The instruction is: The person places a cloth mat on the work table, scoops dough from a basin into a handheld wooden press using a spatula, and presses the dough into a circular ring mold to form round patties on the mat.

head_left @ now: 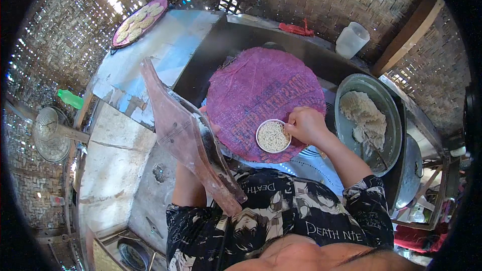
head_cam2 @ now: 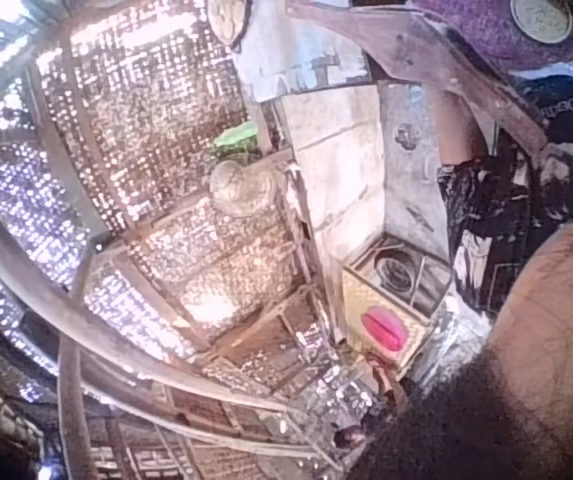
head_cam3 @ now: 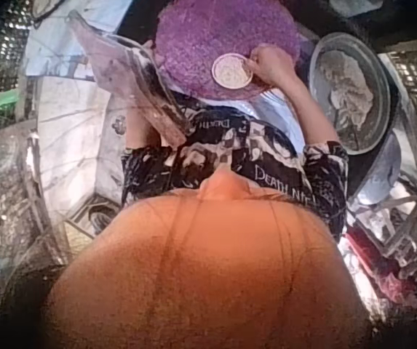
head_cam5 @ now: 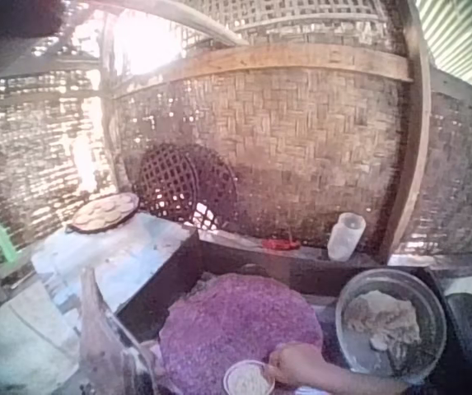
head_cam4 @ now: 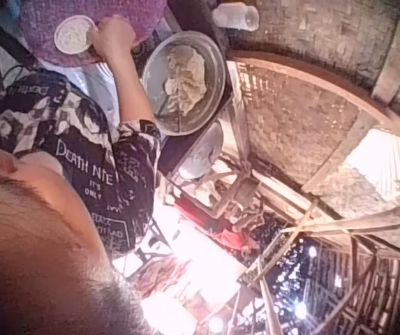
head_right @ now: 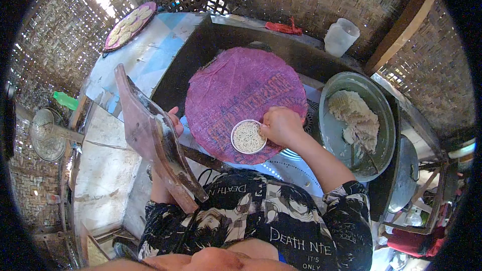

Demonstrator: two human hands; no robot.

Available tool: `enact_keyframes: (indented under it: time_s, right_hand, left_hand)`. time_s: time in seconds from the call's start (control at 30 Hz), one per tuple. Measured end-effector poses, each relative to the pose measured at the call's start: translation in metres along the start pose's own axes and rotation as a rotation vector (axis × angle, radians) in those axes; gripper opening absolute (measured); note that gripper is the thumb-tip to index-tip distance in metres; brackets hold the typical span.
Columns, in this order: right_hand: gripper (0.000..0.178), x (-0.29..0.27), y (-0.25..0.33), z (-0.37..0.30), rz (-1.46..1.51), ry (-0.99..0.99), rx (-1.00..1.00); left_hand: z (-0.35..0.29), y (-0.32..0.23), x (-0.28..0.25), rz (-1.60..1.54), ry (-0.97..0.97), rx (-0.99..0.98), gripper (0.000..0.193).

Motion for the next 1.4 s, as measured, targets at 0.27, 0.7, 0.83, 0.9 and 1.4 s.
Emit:
enact_keyframes:
  time_s: [0.27, 0.7, 0.83, 0.9, 1.4]
  right_hand:
    - [0.020, -0.016, 0.006, 0.030, 0.031, -0.084, -0.063]
    - [0.023, 0.030, 0.019, 0.071, 0.066, -0.063, -0.168]
    - [0.030, 0.013, 0.020, 0.063, 0.048, -0.109, -0.177]
    - [0.037, 0.000, 0.033, 0.056, 0.147, -0.265, -0.275]
    - [0.052, -0.007, 0.015, -0.003, 1.557, 0.401, 0.251]
  left_hand:
    - [-0.004, -0.007, -0.005, 0.045, 0.002, 0.065, 0.022]
    - [-0.014, -0.011, -0.014, 0.025, -0.006, 0.106, 0.031]
    - [-0.013, -0.009, -0.015, -0.112, 0.064, 0.123, 0.036]
    - [-0.008, 0.001, -0.017, -0.253, 0.052, -0.003, 0.048]
    - [0.082, -0.058, 0.047, -0.828, 0.758, -0.038, 0.065]
Point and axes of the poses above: each hand's wrist, its own z-axis towards the middle knuckle, its own x-axis out of the palm, y = z × x, the point moved 4 cm from there along z, towards the middle knuckle, and after that the axes turned 15 degrees about -x, right-handed, at the moved point
